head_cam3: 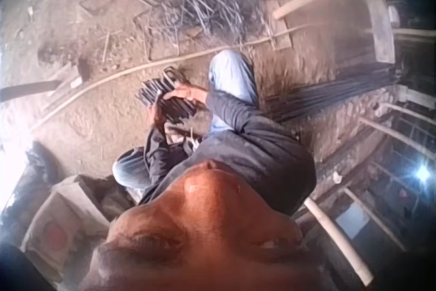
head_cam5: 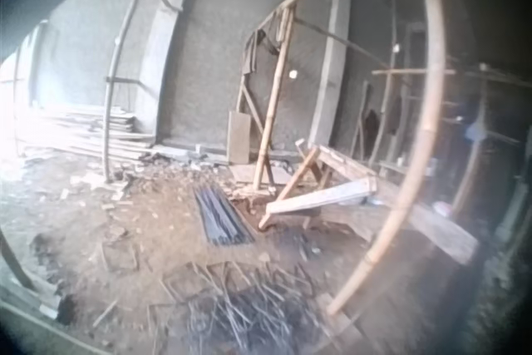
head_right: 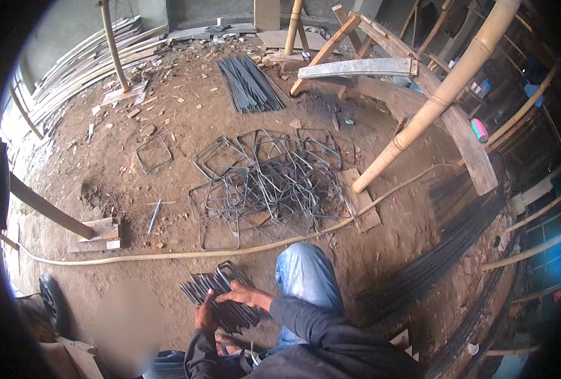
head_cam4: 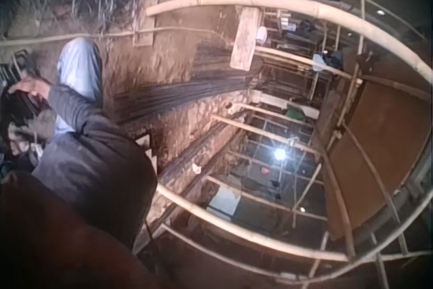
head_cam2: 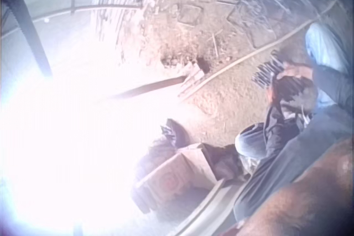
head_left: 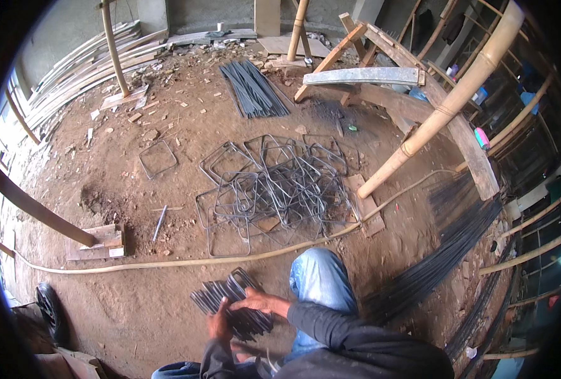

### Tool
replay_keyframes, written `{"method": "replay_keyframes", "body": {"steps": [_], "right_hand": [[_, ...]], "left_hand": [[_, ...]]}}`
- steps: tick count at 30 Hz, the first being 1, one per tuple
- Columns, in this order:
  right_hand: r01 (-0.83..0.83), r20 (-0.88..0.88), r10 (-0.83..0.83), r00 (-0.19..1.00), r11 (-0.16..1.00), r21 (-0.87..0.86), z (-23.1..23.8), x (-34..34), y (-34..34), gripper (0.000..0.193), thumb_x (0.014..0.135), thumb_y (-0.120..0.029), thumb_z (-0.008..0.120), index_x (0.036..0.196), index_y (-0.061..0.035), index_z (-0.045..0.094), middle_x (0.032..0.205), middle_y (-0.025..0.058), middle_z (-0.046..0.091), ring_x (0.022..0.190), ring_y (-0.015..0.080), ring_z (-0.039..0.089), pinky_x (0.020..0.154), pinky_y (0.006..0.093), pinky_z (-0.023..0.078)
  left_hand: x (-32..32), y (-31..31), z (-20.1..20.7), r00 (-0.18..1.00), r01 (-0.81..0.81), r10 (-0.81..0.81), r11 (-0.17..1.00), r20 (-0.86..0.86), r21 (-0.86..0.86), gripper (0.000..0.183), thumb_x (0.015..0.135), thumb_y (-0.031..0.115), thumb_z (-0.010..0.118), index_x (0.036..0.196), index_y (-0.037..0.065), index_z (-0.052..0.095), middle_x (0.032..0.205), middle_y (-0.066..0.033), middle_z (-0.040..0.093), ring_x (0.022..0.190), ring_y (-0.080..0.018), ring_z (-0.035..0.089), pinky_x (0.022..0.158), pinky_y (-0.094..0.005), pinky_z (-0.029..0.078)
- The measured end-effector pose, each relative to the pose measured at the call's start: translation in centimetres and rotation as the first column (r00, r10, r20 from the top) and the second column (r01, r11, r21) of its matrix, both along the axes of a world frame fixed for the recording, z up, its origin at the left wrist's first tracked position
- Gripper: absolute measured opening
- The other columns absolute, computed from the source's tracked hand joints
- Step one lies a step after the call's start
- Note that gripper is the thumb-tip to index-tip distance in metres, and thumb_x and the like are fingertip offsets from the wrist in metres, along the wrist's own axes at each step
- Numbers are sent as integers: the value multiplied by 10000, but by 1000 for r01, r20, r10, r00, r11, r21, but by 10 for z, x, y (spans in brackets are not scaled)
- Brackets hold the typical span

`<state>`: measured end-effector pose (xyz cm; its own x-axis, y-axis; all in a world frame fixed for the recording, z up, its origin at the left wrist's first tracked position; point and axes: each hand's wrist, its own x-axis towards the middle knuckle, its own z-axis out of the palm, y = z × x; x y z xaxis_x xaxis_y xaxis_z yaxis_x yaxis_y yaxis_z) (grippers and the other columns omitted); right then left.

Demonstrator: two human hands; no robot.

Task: The person sits on the floor and stacks rectangular metal frames, then carries them to a rebar assembly. They place the frames onto parallel rebar rods and adjust their positions to form a reinforced structure.

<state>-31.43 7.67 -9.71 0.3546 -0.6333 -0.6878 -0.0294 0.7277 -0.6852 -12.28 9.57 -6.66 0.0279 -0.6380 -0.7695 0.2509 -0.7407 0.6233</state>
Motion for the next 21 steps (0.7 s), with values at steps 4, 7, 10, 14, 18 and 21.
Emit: {"method": "replay_keyframes", "body": {"steps": [4,7,10,14,18,21], "right_hand": [[-4,40,3,999,1000,25,9,-2,-3,967,759,-386,963,1349,170,435,1241,175,598,1158,239,591,951,355,506],[2,80,-6,997,998,55,8,-3,-3,1026,740,-418,973,1346,199,420,1272,202,578,1186,241,571,949,343,498],[22,79,-26,997,998,58,-2,0,-2,961,771,-374,958,1356,190,444,1305,210,600,1212,245,584,980,349,498],[80,52,-82,995,996,40,-24,8,0,687,826,-258,923,1281,124,577,1211,146,678,1125,210,642,952,350,525],[105,-62,-103,993,994,33,-30,16,17,604,862,-190,893,1276,124,585,1124,120,706,1033,175,669,878,330,559],[185,-46,-183,982,982,33,1,16,44,538,907,-109,838,1324,116,584,1117,105,723,1000,141,685,855,330,576]], "left_hand": [[-5,-3,8,998,-41,41,999,38,-16,681,889,392,848,1305,-89,607,1162,-219,692,976,-311,705,803,-426,585],[-6,-3,9,996,-43,42,999,78,12,729,878,411,855,1325,-98,586,1194,-236,679,1010,-329,703,831,-439,589],[-5,-2,2,996,-46,45,999,81,12,773,872,420,860,1345,-116,566,1235,-262,661,1054,-345,693,862,-447,587],[-3,-5,-3,998,-37,37,999,58,2,790,879,408,859,1361,-136,548,1281,-272,642,1097,-336,676,884,-438,581],[-4,-4,13,1000,-2,2,1000,26,0,534,922,347,826,1189,-85,661,1048,-164,724,881,-240,706,762,-375,573],[-7,9,36,998,-63,64,995,-13,73,378,924,313,828,1031,-31,712,903,-65,724,762,-184,681,691,-336,548]]}}
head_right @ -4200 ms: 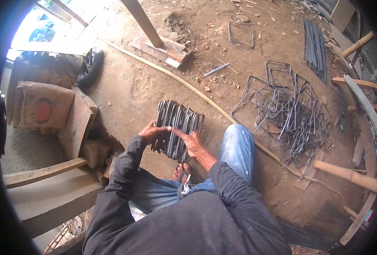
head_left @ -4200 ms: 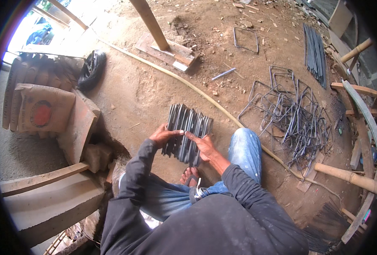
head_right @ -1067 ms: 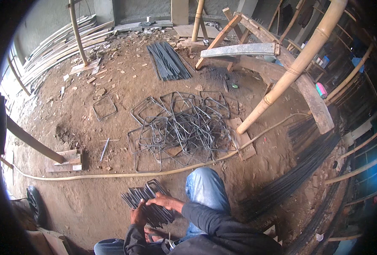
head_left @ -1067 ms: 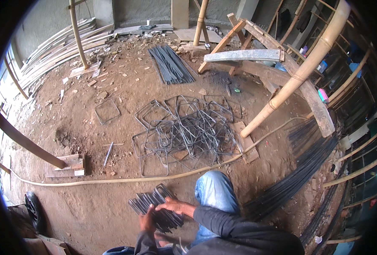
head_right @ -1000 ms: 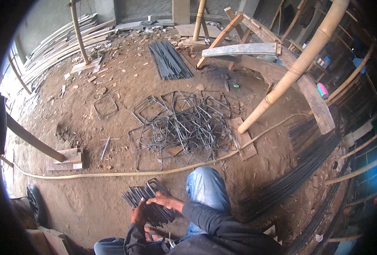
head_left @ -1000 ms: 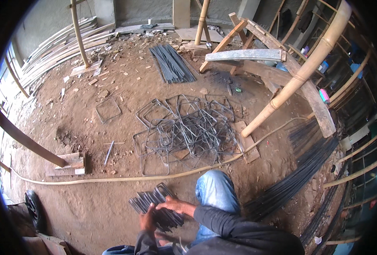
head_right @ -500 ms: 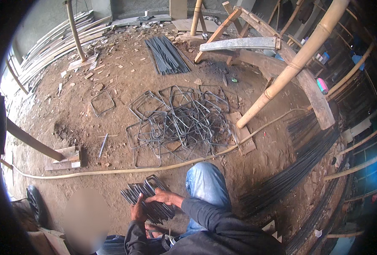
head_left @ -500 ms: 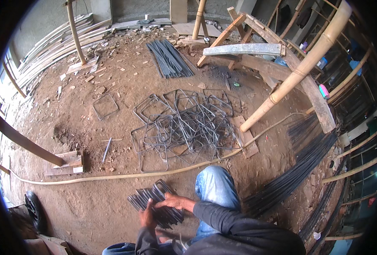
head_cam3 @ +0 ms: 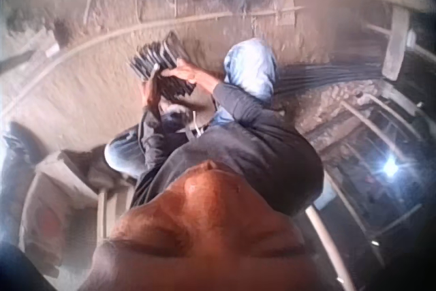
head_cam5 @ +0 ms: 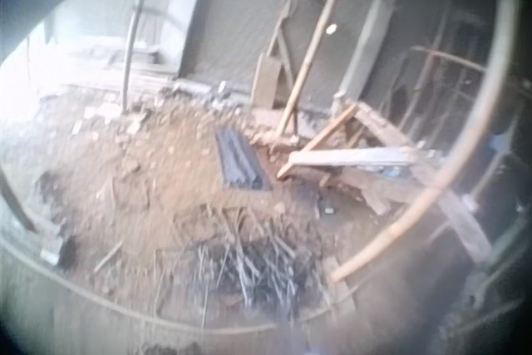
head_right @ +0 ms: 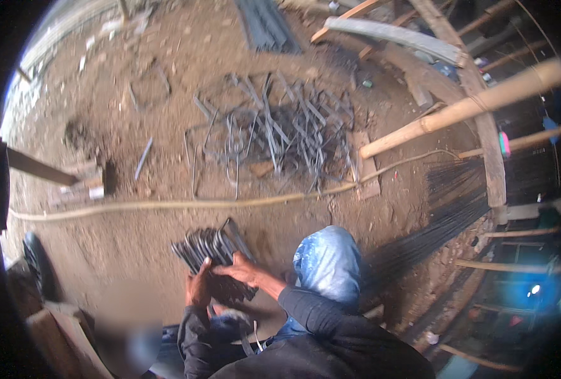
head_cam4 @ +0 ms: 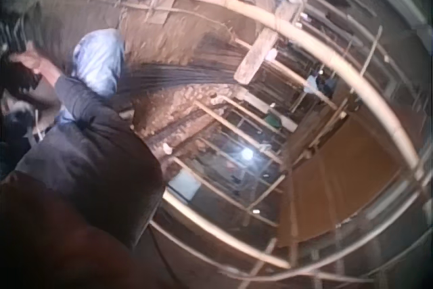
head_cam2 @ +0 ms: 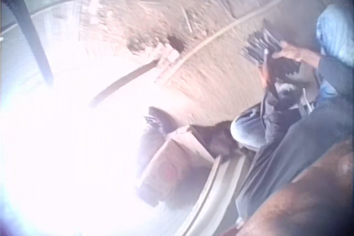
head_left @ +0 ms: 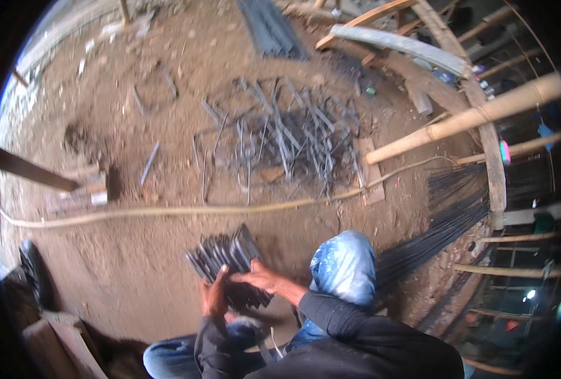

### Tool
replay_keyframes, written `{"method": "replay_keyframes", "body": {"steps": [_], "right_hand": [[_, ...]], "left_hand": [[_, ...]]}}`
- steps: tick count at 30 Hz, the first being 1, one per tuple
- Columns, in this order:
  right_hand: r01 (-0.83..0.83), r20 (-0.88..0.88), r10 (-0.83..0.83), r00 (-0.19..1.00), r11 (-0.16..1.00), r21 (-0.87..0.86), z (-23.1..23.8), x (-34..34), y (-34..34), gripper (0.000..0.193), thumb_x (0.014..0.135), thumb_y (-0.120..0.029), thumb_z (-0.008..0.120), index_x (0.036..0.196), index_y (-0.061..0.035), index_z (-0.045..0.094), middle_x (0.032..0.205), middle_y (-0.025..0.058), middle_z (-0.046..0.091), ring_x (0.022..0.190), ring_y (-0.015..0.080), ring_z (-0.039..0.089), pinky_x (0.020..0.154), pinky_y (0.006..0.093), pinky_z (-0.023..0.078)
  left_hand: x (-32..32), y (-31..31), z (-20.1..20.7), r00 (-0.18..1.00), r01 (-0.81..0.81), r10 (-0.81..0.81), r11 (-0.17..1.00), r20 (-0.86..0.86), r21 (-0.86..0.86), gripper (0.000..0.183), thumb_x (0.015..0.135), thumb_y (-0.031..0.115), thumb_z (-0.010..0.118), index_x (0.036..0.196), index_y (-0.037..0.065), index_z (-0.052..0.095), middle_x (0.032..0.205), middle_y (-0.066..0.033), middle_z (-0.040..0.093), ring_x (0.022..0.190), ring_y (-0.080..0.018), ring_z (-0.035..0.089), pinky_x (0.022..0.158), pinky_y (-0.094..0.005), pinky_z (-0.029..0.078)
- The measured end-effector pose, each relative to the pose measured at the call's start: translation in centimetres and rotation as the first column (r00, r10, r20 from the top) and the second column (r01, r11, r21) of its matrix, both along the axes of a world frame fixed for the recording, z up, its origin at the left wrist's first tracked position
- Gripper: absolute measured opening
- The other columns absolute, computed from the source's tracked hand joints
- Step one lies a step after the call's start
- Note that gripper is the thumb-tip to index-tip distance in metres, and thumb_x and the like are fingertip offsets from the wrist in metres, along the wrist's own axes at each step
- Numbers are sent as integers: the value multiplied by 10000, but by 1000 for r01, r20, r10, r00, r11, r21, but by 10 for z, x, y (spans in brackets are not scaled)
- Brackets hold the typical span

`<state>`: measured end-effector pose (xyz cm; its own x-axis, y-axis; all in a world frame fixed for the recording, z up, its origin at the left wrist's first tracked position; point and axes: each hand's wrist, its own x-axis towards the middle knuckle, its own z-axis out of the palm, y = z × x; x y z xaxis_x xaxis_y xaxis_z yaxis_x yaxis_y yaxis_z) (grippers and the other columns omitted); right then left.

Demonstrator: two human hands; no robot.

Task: The person sits on the floor and stacks rectangular metal frames, then carries them to a rebar assembly. They place the frames onto parallel rebar rods and adjust their positions to form a reinforced structure.

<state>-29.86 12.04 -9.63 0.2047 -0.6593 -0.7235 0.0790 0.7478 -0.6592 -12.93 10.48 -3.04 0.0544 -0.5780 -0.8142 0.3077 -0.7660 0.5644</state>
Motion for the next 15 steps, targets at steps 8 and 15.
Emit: {"method": "replay_keyframes", "body": {"steps": [8,15], "right_hand": [[33,-124,-38,992,998,-49,198,-32,19,619,818,-466,921,905,62,610,794,13,539,741,100,489,591,313,442],[177,-89,-199,976,962,-208,335,-28,21,491,873,-372,889,1016,55,692,963,68,691,841,142,608,708,325,505]], "left_hand": [[-3,28,115,961,263,-269,961,65,83,545,938,382,796,1208,-70,653,1110,-139,710,1037,-236,660,918,-439,528],[-14,16,271,942,165,-167,986,-291,-34,357,1014,198,729,1264,-40,638,1165,-75,707,984,-163,676,866,-309,556]]}}
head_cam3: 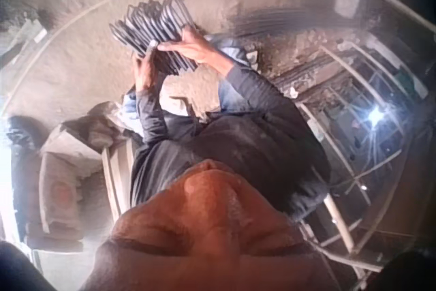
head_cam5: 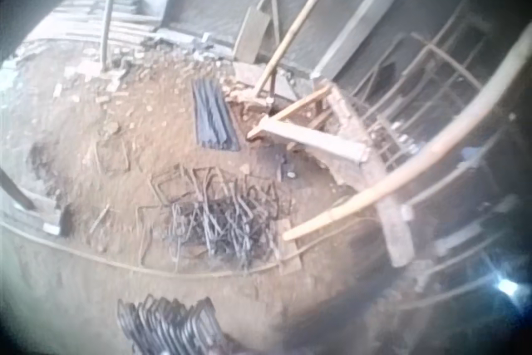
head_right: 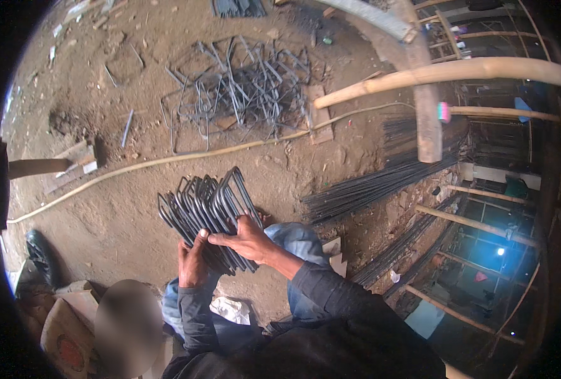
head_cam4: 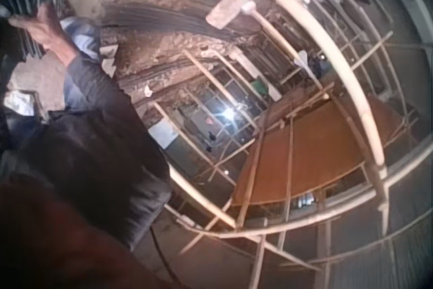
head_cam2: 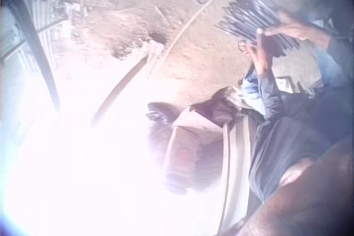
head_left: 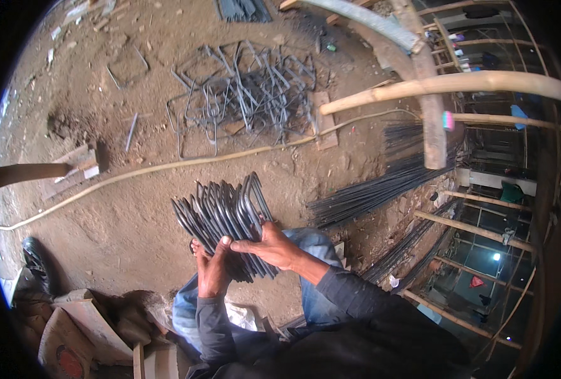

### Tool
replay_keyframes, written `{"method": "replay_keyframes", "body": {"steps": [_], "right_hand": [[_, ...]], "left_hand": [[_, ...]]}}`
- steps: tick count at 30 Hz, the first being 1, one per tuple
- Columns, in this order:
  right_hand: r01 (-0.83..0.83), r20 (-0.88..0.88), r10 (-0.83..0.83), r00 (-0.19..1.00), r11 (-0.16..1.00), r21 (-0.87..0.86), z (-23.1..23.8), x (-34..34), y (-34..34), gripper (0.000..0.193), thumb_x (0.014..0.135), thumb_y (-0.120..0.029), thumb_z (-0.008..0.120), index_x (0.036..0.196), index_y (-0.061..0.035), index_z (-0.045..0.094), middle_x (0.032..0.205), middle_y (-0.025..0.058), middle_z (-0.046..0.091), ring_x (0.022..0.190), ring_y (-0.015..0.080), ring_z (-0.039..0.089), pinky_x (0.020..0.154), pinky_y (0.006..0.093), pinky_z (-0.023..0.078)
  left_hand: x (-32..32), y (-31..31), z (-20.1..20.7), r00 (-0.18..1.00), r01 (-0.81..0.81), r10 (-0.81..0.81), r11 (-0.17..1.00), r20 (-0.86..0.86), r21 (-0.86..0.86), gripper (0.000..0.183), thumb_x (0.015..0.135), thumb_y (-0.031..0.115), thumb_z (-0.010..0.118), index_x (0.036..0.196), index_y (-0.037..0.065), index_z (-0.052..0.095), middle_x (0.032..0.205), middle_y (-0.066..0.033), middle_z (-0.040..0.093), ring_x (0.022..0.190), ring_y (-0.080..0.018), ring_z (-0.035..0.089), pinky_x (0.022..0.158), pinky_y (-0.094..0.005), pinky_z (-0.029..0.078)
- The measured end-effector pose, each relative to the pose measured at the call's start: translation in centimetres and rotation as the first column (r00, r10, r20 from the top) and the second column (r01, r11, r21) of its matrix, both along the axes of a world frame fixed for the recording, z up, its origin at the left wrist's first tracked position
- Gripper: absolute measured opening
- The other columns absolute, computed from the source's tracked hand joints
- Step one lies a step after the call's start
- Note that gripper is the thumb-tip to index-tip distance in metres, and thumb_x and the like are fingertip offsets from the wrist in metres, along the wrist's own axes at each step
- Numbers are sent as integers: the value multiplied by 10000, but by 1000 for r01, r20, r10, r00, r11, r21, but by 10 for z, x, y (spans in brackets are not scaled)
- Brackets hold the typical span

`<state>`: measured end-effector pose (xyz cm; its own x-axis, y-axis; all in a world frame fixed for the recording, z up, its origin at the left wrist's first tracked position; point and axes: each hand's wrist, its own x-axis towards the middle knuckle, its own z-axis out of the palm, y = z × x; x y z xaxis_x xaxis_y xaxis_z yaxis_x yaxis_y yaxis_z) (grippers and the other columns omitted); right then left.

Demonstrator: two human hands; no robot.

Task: The person sits on the floor and stacks rectangular metal frames, then carries them to a rebar assembly. They place the frames onto parallel rebar rods and adjust their positions to form a reinforced structure.

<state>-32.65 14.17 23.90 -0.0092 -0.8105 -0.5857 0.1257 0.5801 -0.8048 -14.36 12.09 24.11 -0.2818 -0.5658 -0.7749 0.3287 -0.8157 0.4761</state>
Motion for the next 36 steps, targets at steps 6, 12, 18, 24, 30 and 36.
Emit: {"method": "replay_keyframes", "body": {"steps": [6,12,18,24,30,36], "right_hand": [[20,127,-18,992,1000,-21,179,6,38,493,888,-292,879,1164,57,667,1107,95,712,967,148,647,814,303,532],[-114,-155,113,981,994,5,297,22,93,789,795,-526,896,1043,164,605,970,205,659,877,251,644,751,414,530],[2,-215,26,976,991,132,360,43,138,900,745,-580,900,1107,192,611,1048,251,695,899,296,681,782,432,547],[411,-73,-415,907,909,-61,398,59,191,531,834,-460,890,946,32,721,789,29,634,706,104,545,546,325,412],[729,28,-739,674,658,-187,367,60,241,477,898,-454,829,1019,3,774,890,80,741,793,162,649,677,352,499],[839,-117,-884,453,467,-279,370,36,301,595,878,-527,818,1089,26,760,976,139,773,916,233,716,800,403,551]], "left_hand": [[13,27,177,990,138,-131,976,50,-167,221,1019,242,729,1031,23,712,948,-1,723,822,-89,645,733,-286,529],[23,68,343,942,307,-275,938,192,-159,230,1070,238,646,1011,33,732,913,3,688,750,-76,581,630,-286,470],[45,93,378,734,673,-415,547,537,-497,352,1095,299,599,1113,-29,727,1031,-77,727,870,-130,644,745,-345,532],[37,76,382,626,774,-726,534,286,-340,446,1099,365,577,1068,-51,736,947,-76,736,815,-112,623,704,-338,517],[-37,86,410,281,878,-901,102,332,-467,347,1052,341,654,1073,2,721,914,-24,698,772,-103,642,651,-289,495],[-113,134,423,31,878,-933,-146,360,-455,287,1047,304,662,1108,26,705,928,-20,690,787,-124,649,686,-289,518]]}}
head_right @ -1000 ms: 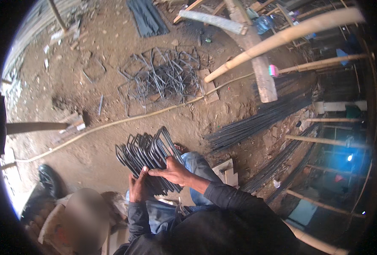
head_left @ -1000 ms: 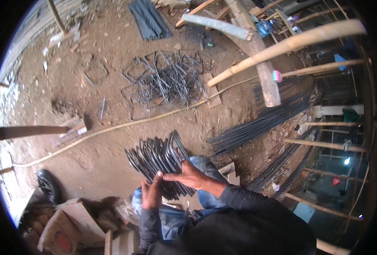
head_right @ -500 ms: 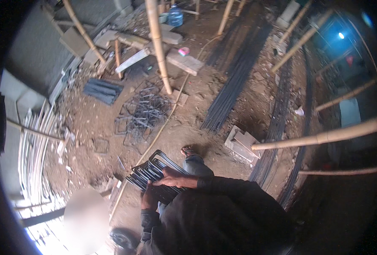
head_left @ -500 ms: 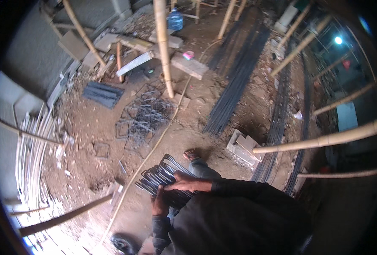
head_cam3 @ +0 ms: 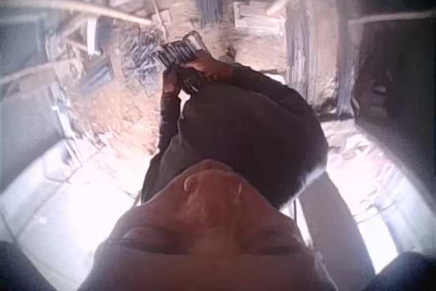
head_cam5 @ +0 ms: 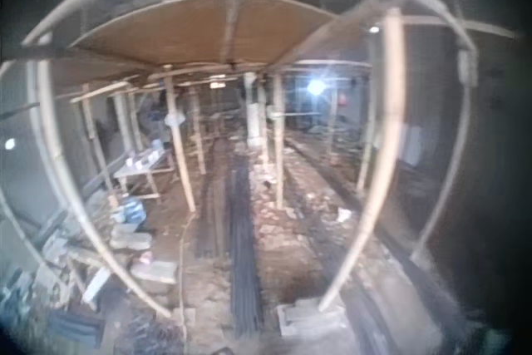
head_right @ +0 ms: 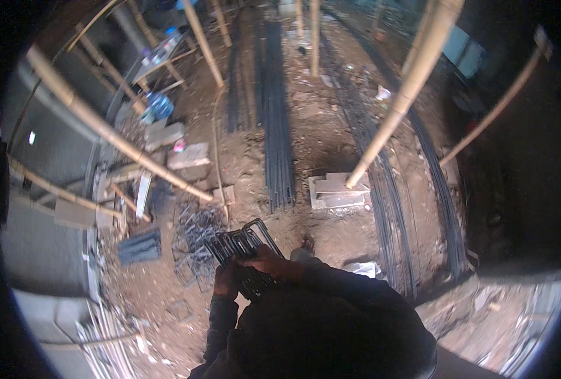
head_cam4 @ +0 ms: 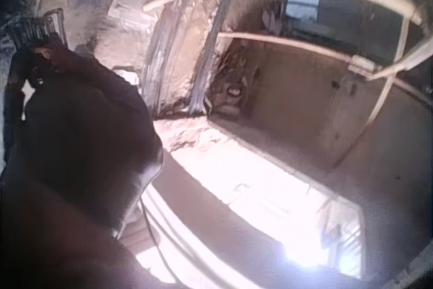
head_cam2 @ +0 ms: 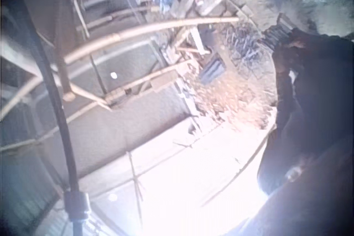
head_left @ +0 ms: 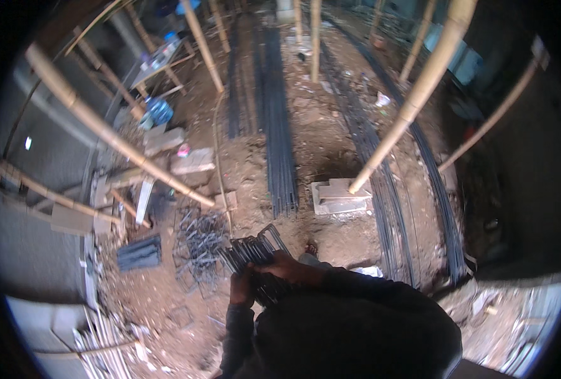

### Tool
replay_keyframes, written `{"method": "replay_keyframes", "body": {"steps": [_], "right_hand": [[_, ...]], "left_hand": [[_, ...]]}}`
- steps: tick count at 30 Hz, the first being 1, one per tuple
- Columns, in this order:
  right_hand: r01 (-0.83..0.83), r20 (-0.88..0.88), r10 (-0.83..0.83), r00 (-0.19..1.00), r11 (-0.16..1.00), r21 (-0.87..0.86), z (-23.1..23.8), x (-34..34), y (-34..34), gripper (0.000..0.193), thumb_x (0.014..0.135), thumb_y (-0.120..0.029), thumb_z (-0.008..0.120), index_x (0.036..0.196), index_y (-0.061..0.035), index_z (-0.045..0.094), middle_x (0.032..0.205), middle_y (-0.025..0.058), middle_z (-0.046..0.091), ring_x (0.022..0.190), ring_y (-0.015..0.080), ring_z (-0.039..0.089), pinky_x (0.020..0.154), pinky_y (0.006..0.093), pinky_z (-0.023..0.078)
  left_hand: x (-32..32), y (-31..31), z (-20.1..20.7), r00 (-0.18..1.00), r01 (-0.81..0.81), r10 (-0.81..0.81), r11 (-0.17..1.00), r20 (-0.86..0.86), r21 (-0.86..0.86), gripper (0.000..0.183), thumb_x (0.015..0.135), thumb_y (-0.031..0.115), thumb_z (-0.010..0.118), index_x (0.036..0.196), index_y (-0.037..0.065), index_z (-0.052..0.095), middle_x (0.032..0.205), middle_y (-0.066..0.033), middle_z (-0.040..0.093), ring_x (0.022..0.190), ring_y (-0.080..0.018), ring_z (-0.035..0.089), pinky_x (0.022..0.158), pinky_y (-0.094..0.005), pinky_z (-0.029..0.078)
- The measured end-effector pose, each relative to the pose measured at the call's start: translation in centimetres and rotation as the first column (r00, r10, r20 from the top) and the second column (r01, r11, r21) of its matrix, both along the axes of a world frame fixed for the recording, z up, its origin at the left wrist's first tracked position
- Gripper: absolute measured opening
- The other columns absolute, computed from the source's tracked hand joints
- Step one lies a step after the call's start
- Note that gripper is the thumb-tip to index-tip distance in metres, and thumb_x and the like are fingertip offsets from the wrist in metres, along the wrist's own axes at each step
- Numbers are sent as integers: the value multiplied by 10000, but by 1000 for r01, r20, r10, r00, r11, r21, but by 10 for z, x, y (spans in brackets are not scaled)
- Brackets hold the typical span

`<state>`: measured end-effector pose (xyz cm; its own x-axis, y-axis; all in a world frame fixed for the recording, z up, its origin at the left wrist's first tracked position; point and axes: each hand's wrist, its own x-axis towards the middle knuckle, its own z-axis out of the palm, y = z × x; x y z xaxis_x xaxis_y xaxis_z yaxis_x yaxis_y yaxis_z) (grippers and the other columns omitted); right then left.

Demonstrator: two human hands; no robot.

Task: The person sits on the floor and stacks rectangular metal frames, then carries them to a rebar assembly. They place the frames onto parallel rebar rods and adjust their positions to form a reinforced structure.

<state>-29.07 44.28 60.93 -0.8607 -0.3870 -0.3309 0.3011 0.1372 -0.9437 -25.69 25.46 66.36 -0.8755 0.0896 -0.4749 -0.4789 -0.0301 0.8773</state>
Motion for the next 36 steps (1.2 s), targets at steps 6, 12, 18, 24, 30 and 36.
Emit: {"method": "replay_keyframes", "body": {"steps": [6,12,18,24,30,36], "right_hand": [[182,-46,-182,982,983,-17,45,-27,76,533,934,-490,779,1183,-20,754,977,135,771,946,166,700,851,362,547],[455,-212,-455,865,889,-52,36,-44,128,436,947,-379,771,1197,-22,753,1036,161,782,1010,207,722,944,391,554],[624,-110,-641,759,766,-157,17,-38,168,395,936,-294,785,1196,2,749,1048,156,784,1019,207,730,905,408,582],[768,-105,-764,636,641,-11,0,-18,184,400,934,-312,781,1180,3,752,1047,163,783,933,196,737,806,383,601],[966,-173,-952,252,238,96,34,28,170,410,936,-345,771,1182,-17,755,1041,163,780,953,194,723,843,393,580],[980,-85,-994,71,53,191,78,63,145,361,975,-334,728,1134,-12,765,1018,160,776,940,195,715,822,399,562]], "left_hand": [[-69,65,3,994,102,-104,990,21,97,256,1064,257,636,1136,20,701,956,-35,699,816,-134,663,706,-294,533],[-123,125,-4,943,333,-332,942,31,-49,282,1069,273,631,1153,15,704,929,-41,700,787,-141,673,672,-297,540],[-161,185,-5,795,598,-596,801,-111,-21,311,1077,279,608,1160,-5,701,976,-74,725,818,-156,698,684,-318,558],[-183,239,-2,477,870,-861,491,-174,-47,364,1090,277,569,1222,-40,689,1117,-133,747,974,-228,712,841,-376,569],[-181,279,-17,468,768,-870,487,154,415,305,1034,232,680,1197,-26,676,1103,-104,730,971,-217,719,814,-359,592],[-169,313,-36,173,887,-963,243,206,393,333,1051,270,654,1226,-12,684,1160,-137,734,1060,-249,712,937,-395,569]]}}
